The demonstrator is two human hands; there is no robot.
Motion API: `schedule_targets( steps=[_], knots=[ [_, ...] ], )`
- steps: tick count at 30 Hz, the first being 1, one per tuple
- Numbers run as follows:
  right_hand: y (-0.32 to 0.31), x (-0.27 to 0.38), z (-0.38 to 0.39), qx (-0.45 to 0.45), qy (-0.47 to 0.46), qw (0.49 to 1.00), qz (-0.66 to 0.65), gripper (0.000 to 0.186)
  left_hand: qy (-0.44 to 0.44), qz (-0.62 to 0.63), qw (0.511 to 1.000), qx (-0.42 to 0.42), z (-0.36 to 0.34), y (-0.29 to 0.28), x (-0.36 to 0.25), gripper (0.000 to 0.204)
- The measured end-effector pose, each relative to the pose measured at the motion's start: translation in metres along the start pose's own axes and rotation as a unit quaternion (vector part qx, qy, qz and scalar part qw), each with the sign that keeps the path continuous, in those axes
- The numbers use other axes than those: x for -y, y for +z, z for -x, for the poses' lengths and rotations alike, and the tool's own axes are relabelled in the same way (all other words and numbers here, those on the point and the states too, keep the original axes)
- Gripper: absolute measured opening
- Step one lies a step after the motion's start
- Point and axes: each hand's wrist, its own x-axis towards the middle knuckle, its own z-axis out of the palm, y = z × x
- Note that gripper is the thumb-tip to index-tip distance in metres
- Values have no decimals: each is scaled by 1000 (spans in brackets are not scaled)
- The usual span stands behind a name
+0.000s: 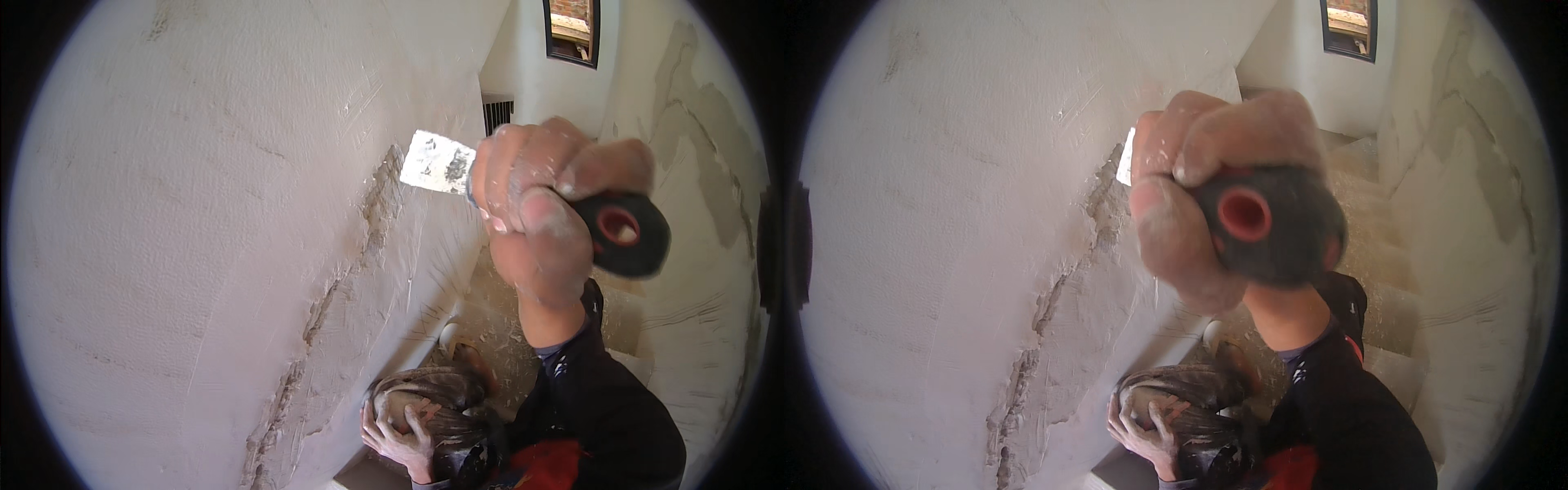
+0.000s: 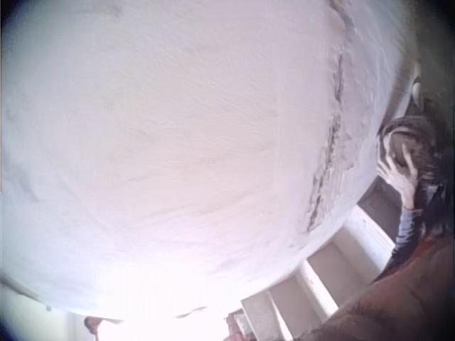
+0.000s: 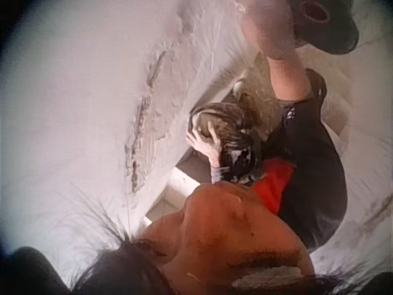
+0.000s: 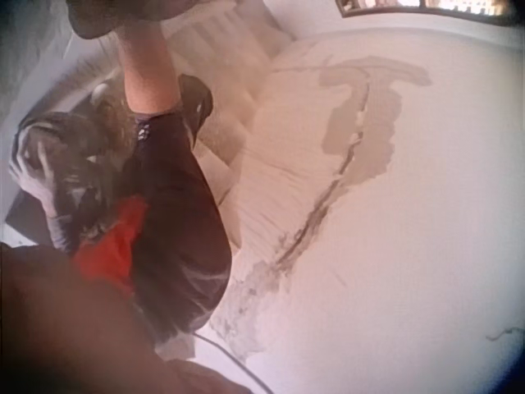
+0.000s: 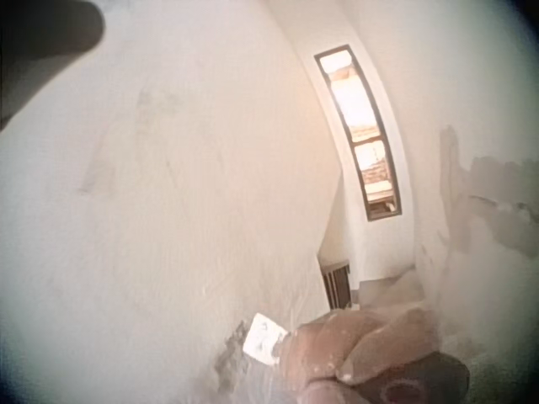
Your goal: The person uses a trowel to apply and smooth plaster onto a damaged section of a curved wall in a stairwell. They repeatedly scrape and spread the material to fill a long horizontal crack, working from a seated position on the stairs.
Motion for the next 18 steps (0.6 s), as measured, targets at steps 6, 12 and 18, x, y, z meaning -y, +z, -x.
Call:
schedule_targets(
  steps=[6, 12, 18],
  knots=[
    [-2, -42, 2, -10, -15, 998, 63, 14, 7, -11, 1000, 2, -1, 3, -1, 35],
    [-8, -38, -10, -31, 97, 992, 76, 16, 1, -11, 1000, 10, -4, 7, -7, 36],
    [-15, -25, 7, 85, 58, 993, 56, 15, -5, -14, 1000, 6, -1, 2, -3, 38]
  ],
)
